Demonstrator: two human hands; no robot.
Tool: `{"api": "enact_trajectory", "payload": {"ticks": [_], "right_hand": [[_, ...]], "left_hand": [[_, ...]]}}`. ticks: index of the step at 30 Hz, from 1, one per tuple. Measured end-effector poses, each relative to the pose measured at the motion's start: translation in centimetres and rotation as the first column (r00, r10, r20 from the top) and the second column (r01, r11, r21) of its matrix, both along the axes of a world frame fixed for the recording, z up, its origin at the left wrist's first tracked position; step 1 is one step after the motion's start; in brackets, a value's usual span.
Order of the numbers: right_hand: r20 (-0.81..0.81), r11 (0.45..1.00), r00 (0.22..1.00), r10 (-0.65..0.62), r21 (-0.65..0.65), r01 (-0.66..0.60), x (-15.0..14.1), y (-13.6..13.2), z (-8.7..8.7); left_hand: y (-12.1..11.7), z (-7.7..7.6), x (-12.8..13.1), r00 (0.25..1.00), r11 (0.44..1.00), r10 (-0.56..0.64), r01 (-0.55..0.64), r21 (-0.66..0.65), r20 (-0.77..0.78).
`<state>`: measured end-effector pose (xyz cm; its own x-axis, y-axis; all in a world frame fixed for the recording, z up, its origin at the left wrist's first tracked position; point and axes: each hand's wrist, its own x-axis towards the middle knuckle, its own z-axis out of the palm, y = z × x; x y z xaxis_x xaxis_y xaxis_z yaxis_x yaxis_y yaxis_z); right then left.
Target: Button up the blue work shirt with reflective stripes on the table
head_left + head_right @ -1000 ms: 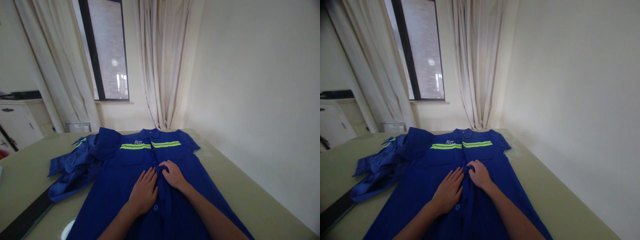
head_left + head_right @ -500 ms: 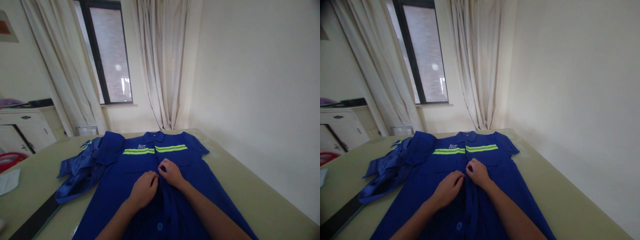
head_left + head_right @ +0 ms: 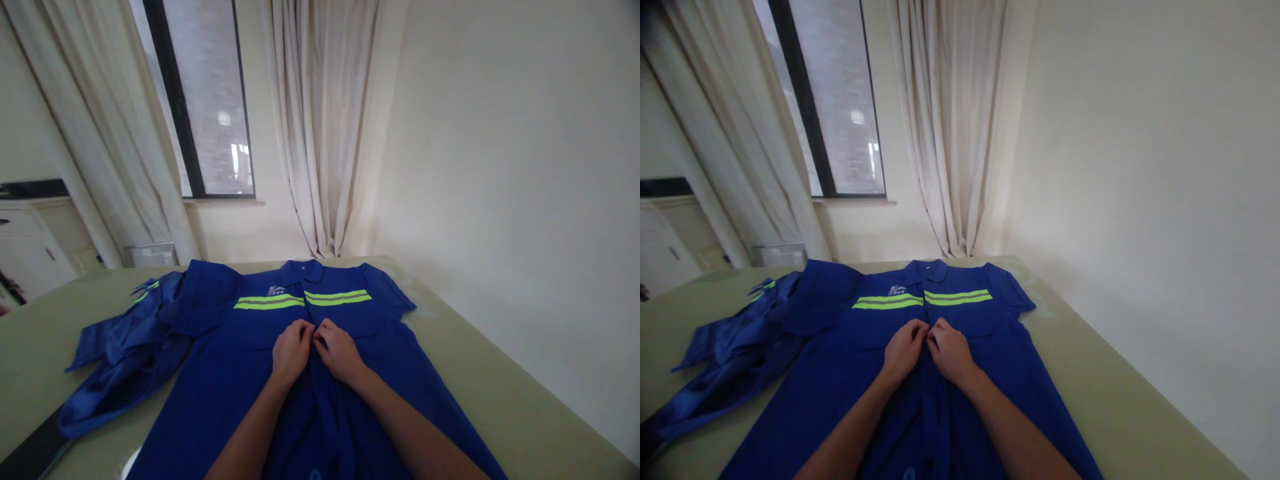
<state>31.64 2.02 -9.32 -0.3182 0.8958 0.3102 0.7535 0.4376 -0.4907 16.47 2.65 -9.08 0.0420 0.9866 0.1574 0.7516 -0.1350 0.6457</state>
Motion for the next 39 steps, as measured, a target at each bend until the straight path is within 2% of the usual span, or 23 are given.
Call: {"api": "enact_trajectory", "payload": {"ticks": [3, 5, 7, 10, 12, 14, 17, 19, 22, 25, 27, 29, 32, 34, 35, 37, 39], "right_hand": [[-0.038, 0.997, 0.996, -0.082, -0.008, 0.081, 0.1, 0.3, 0.0], [-0.102, 0.987, 0.982, -0.16, -0.022, 0.159, 0.3, 0.8, -0.2], [-0.174, 0.983, 0.967, -0.185, -0.034, 0.182, 0.6, 1.3, -0.5], [-0.22, 0.989, 0.964, -0.148, -0.012, 0.149, 0.8, 1.6, -0.7], [-0.169, 0.987, 0.973, -0.154, 0.014, 0.159, 0.7, 1.4, -0.5], [-0.068, 0.979, 0.977, -0.203, -0.012, 0.202, 0.3, 1.2, 0.1], [0.099, 0.954, 0.956, -0.275, -0.097, 0.284, -0.5, 1.3, 1.4], [0.173, 0.947, 0.94, -0.293, -0.08, 0.31, -1.1, 1.8, 2.1], [0.224, 0.974, 0.951, -0.214, -0.024, 0.225, -1.8, 2.7, 2.3], [0.197, 0.992, 0.973, -0.119, -0.019, 0.125, -2.2, 2.9, 1.5], [0.142, 0.99, 0.98, -0.137, 0.003, 0.138, -2.2, 2.7, 0.8], [0.107, 0.987, 0.981, -0.162, 0.025, 0.16, -2.1, 2.5, 0.3], [0.109, 0.988, 0.982, -0.155, 0.035, 0.152, -1.9, 2.3, 0.1], [0.105, 0.989, 0.984, -0.146, 0.036, 0.143, -1.7, 2.4, 0.0], [0.1, 0.989, 0.985, -0.143, 0.035, 0.141, -1.6, 2.5, 0.0], [0.088, 0.99, 0.986, -0.14, 0.033, 0.137, -1.5, 2.6, -0.1], [0.08, 0.992, 0.989, -0.127, 0.033, 0.124, -1.3, 2.8, -0.2]], "left_hand": [[0.1, -0.1, -0.2, 0.993, 0.998, -0.057, 0.056, 0.011, 0.104], [0.2, -0.1, -0.2, 0.993, 0.996, -0.079, 0.076, 0.034, 0.087], [0.0, -0.2, -0.1, 0.996, 0.993, -0.092, 0.093, 0.07, -0.012], [-0.5, -0.4, 0.4, 0.967, 0.975, -0.141, 0.174, 0.142, -0.214], [-1.0, -0.8, 0.8, 0.931, 0.956, -0.178, 0.24, 0.167, -0.319], [-1.6, -1.1, 1.2, 0.897, 0.947, -0.192, 0.276, 0.165, -0.398], [-2.8, -1.2, 1.4, 0.874, 0.951, -0.19, 0.277, 0.137, -0.448], [-3.9, -1.1, 1.3, 0.87, 0.951, -0.194, 0.28, 0.129, -0.454], [-6.0, -1.0, 0.6, 0.859, 0.938, -0.229, 0.32, 0.131, -0.459], [-7.6, -1.0, -0.3, 0.851, 0.924, -0.258, 0.355, 0.141, -0.457], [-7.7, -0.7, -0.8, 0.864, 0.933, -0.242, 0.332, 0.137, -0.441], [-6.9, -0.2, -0.7, 0.907, 0.961, -0.17, 0.24, 0.14, -0.385], [-4.2, 0.6, 0.0, 0.964, 0.99, 0.053, -0.016, 0.142, -0.26], [-2.1, 0.8, 0.6, 0.958, 0.98, 0.194, -0.177, 0.096, -0.209], [-1.2, 0.8, 0.8, 0.954, 0.974, 0.226, -0.218, 0.065, -0.195], [0.3, 0.6, 1.0, 0.961, 0.976, 0.219, -0.218, 0.026, -0.167], [1.1, 0.2, 0.9, 0.975, 0.986, 0.167, -0.167, 0.014, -0.144]]}}
